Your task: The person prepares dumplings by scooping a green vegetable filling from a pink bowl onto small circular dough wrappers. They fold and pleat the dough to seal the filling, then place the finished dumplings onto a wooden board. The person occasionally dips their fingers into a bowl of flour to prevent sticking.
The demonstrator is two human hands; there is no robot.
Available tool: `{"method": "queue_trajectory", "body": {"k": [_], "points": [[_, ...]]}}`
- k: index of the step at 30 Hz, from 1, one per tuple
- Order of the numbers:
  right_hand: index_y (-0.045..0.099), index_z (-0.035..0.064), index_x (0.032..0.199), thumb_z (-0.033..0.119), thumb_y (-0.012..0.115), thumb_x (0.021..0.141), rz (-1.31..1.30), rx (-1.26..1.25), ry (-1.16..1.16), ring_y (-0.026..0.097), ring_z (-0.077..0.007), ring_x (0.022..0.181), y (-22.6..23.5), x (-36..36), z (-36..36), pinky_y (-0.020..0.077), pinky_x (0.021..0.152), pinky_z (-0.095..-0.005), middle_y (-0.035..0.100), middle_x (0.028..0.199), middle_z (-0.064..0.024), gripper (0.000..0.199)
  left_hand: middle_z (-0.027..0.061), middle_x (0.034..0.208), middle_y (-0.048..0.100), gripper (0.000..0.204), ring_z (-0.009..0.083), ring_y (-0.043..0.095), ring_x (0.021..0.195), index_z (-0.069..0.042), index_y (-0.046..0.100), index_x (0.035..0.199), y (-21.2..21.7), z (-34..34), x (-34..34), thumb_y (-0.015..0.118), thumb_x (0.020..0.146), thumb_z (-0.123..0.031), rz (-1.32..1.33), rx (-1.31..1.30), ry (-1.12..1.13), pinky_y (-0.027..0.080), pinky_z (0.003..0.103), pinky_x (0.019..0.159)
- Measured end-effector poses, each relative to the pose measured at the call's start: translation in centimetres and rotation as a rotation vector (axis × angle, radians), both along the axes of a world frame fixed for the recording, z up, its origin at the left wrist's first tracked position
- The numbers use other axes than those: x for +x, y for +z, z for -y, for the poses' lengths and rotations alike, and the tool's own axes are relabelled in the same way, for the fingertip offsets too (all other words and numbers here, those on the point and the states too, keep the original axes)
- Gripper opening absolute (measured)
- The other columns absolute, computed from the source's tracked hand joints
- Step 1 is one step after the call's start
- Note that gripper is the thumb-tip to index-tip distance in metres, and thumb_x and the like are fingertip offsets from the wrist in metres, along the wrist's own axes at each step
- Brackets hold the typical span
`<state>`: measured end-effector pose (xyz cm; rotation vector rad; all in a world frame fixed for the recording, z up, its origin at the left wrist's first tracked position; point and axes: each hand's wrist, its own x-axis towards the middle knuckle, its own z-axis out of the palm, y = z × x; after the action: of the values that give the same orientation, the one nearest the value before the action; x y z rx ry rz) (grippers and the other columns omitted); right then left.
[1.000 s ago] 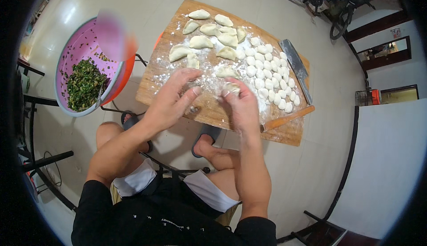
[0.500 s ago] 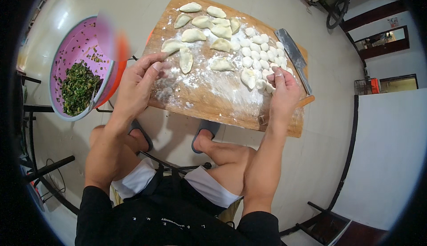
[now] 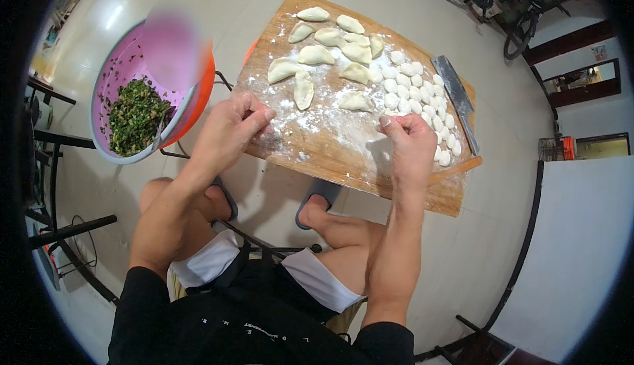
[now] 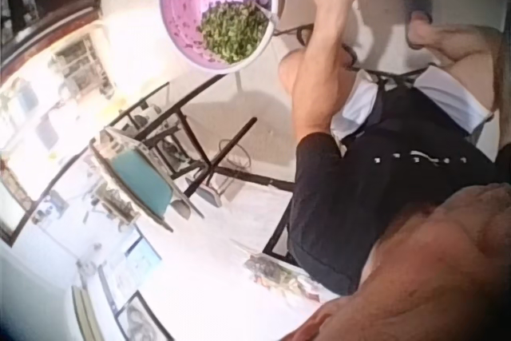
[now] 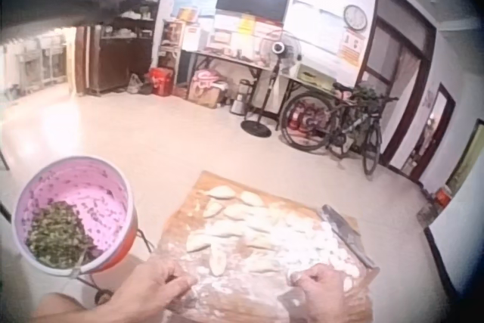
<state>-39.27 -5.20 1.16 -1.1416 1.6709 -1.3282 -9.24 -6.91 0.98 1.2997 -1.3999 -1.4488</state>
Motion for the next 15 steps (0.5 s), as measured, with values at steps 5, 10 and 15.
{"method": "queue_trajectory", "body": {"k": [5,10,15], "points": [[0.068,-0.0028,0.089,0.004,0.067,0.09,-0.043,0.044,0.071,0.065,-0.011,0.077,0.2,2.2,-0.2,0.0507,0.074,-0.0254,0.073,0.083,-0.0083,0.007,-0.0001,0.07,0.062,0.021,0.0049,0.055,0.063,-0.002,0.058,0.082,0.1,-0.2,-0.4,0.067,0.096,-0.015,0.121,0.014,-0.038,0.046,0.024,0.054],[0.069,-0.004,0.096,0.004,0.062,0.094,-0.049,0.082,0.23,0.067,-0.0108,0.083,-0.5,4.5,-0.5,0.0522,0.078,-0.0256,0.074,0.087,-0.0072,0.011,0.0,0.072,0.064,0.015,0.005,0.057,0.066,-0.001,0.06,0.085,-1.3,-0.1,-0.7,0.062,0.098,-0.008,0.063,-0.038,-0.085,0.047,0.023,0.057],[0.071,0.0012,0.095,0.005,0.067,0.087,-0.465,-0.011,0.319,0.071,-0.0256,0.078,-1.7,5.8,-0.5,0.054,0.072,-0.0336,0.073,0.088,-0.0157,0.01,0.0025,0.072,0.066,0.011,0.0085,0.062,0.065,0.001,0.063,0.088,-1.4,-0.4,-1.3,0.059,0.097,-0.004,0.054,-0.101,-0.055,0.05,0.025,0.06]]}}
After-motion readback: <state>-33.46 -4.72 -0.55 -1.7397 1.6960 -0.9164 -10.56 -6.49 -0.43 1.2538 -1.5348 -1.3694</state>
